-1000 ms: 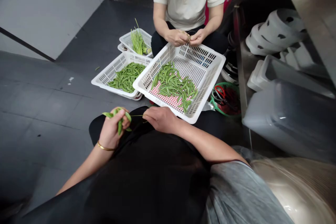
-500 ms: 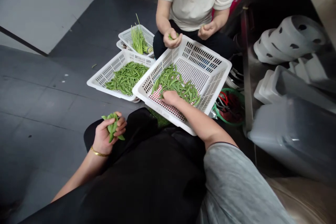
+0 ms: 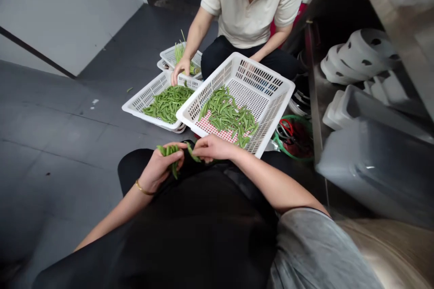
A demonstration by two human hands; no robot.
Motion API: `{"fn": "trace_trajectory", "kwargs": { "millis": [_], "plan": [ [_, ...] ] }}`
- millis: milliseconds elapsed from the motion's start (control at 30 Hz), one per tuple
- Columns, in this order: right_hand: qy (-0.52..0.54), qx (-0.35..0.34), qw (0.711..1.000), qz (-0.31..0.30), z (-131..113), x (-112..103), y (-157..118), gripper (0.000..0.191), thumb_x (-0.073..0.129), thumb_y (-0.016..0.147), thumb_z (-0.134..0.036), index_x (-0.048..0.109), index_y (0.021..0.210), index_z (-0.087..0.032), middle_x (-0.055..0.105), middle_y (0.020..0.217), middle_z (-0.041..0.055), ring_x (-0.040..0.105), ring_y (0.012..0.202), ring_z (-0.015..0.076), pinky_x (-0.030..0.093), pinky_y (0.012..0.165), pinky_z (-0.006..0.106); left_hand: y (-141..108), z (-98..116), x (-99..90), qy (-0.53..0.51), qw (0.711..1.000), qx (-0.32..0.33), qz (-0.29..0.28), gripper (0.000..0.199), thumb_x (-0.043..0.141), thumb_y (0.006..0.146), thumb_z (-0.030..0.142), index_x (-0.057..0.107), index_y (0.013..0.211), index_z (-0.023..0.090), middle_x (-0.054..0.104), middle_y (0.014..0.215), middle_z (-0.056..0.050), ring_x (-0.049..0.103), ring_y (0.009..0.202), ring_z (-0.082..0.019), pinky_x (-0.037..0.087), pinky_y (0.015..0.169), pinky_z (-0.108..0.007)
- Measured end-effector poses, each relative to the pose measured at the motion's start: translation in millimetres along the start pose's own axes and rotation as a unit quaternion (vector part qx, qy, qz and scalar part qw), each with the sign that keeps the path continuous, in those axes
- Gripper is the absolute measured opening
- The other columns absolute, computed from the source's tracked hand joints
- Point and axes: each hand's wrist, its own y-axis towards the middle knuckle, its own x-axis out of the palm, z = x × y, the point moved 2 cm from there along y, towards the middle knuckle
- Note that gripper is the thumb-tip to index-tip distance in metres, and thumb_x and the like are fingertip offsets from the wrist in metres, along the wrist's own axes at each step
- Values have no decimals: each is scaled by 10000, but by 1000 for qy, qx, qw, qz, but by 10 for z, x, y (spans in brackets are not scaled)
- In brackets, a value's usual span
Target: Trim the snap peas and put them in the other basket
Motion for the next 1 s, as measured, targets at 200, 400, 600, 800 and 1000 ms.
{"fn": "trace_trajectory", "kwargs": {
  "millis": [200,400,600,800,1000],
  "plan": [
    [-18,-82,989,123,-196,505,-172,289,577,815,-427,605,759,-144,558,595,-14,530,512,95,421,496,208,-202,40,86,-10,996,60,61,232,756,660,265,585,734,127,539,482,27,478,410,-82,370,412,-197],
    [-340,-275,874,212,-284,656,-324,223,434,901,-230,576,742,-162,567,703,46,520,653,129,411,611,238,-315,12,31,-39,993,75,85,236,746,668,279,583,734,122,557,510,15,480,415,-78,370,409,-193],
    [-203,-299,927,101,-311,767,-328,207,443,851,-194,467,646,-184,526,587,-12,477,532,88,390,532,206,-367,-55,78,-28,999,7,-38,251,776,627,265,606,733,112,553,531,15,476,406,-71,379,388,-186],
    [9,-153,973,170,-268,276,-562,261,456,898,-366,475,716,-179,505,523,-42,494,438,83,408,461,206,-393,-48,-4,-26,993,-46,-103,275,775,610,299,633,747,107,601,554,-33,484,403,-88,352,343,-178],
    [-343,-238,895,157,-404,395,-536,317,553,871,-359,518,1131,-179,605,1026,101,595,824,168,489,691,291,-329,-72,-13,-23,992,-75,-103,267,776,598,298,631,726,113,594,558,-36,486,406,-97,338,341,-188]
  ]
}}
